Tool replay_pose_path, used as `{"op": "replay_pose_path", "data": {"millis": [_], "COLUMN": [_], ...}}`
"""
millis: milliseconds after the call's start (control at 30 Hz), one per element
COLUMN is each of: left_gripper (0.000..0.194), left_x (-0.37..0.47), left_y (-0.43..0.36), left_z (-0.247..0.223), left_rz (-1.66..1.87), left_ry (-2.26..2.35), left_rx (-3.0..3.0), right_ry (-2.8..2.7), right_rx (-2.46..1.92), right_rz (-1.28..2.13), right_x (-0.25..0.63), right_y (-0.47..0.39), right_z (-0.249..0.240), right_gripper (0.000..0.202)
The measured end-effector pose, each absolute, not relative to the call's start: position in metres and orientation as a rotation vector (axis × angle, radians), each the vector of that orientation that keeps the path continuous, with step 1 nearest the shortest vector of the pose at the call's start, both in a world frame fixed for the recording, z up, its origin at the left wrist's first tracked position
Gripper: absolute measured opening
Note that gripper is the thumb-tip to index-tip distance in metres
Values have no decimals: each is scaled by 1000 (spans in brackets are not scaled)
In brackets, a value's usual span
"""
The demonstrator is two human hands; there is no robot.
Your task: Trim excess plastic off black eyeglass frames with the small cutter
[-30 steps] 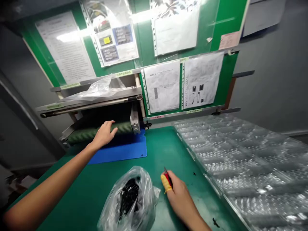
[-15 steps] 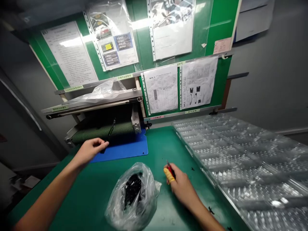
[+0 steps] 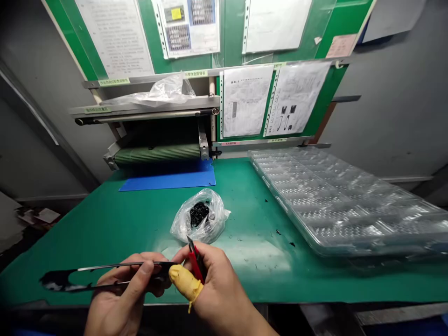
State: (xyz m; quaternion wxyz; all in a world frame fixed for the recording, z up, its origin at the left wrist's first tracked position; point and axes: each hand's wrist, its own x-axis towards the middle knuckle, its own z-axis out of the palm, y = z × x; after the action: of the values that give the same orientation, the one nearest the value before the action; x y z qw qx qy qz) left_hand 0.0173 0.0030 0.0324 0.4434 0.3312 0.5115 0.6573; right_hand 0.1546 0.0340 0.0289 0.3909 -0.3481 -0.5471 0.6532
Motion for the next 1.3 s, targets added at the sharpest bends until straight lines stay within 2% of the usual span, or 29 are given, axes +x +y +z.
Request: {"op": "replay_pose_path", "data": {"millis": [167,367,467,533,667,767,1033,1200,1300], "left_gripper": [44,42,39,36,40,39,35,22,24], "left_x": [11,6,2,2,5,6,5,7,7], "left_y": [-21,-28,-30,-33,-38,-40,-42,-46,-48], "left_z": [41,51,53,55,60,61,50,56,61], "left_rz": [1518,1362,1283,1261,1244,1247,1276,1281,1265], "left_ry": [1304,1116,1077,1096,1075,1084,1044,1076,1162], "left_rx": [816,539,543,522,446,414,472,583,648], "right_ry": [-1511,-2161,-2363,-2388,-2371,-2344,-2286,-2332,-2377], "right_rx": [-963,-971,-921,-917,-937,-976,-1065,-1102,-1124], "right_rz": [1593,678,393,225,31,-122,-243,-225,-188], "right_x": [159,182,185,182,173,169,168,169,170], "right_y": [18,-3,-5,-4,-3,-3,0,-1,-1], "right_z": [31,42,46,49,52,50,41,34,29], "right_gripper": [41,7,12,8,35,40,47,42,41]}}
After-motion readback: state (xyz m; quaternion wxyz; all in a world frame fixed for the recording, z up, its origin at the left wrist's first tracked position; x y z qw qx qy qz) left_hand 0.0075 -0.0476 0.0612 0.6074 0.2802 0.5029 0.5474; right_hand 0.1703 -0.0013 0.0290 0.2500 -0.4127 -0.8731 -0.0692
